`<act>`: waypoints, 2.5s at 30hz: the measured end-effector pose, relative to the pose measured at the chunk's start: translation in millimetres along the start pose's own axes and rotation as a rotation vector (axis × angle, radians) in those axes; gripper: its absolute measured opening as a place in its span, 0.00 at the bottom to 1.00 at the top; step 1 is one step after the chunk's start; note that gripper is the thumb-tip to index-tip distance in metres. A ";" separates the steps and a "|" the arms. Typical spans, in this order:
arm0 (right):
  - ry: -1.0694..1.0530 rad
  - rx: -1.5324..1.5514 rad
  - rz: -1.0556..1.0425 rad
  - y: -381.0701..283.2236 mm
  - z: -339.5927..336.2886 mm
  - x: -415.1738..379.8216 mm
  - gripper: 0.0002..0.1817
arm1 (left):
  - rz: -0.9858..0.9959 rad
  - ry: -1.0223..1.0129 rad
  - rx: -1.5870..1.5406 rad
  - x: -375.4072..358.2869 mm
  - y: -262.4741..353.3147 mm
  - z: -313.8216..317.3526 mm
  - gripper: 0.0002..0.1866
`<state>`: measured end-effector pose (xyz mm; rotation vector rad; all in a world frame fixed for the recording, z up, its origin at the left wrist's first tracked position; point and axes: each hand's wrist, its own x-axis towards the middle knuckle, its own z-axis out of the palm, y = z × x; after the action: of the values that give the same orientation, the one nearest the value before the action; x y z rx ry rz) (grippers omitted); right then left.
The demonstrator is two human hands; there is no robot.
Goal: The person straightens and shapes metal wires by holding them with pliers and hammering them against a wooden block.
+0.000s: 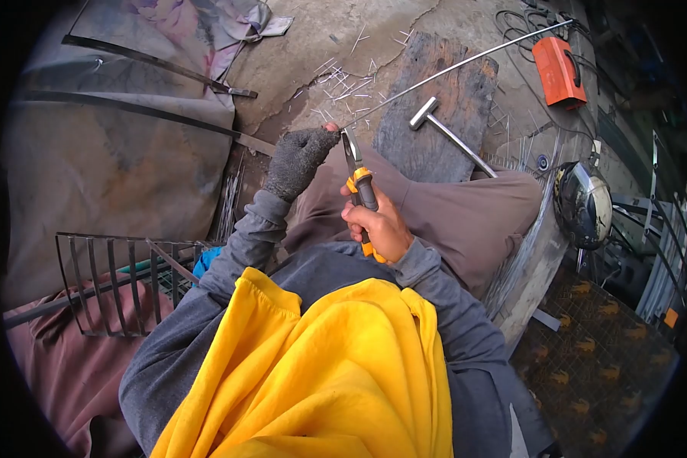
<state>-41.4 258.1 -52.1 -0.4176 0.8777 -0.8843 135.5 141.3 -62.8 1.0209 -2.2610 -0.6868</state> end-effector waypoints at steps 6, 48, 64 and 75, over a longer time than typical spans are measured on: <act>-0.185 0.422 0.164 5.5 2.6 -1.2 0.24 | -0.220 -0.062 -0.156 1.1 8.2 -9.6 0.10; 0.339 -0.712 -0.157 -45.6 -6.6 83.0 0.33 | -0.064 0.325 0.111 -8.7 -34.4 -42.2 0.26; -0.041 -0.496 -0.024 -10.5 23.6 37.5 0.20 | -0.256 0.271 -0.294 7.9 -11.4 -39.3 0.22; -0.068 -0.161 0.045 -7.1 25.1 31.8 0.25 | -0.390 0.293 -0.452 7.3 -4.1 -34.1 0.18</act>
<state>-14.2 227.5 -48.1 -0.5625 0.8952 -0.7563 156.3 125.8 -39.1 1.2427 -1.5708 -1.0719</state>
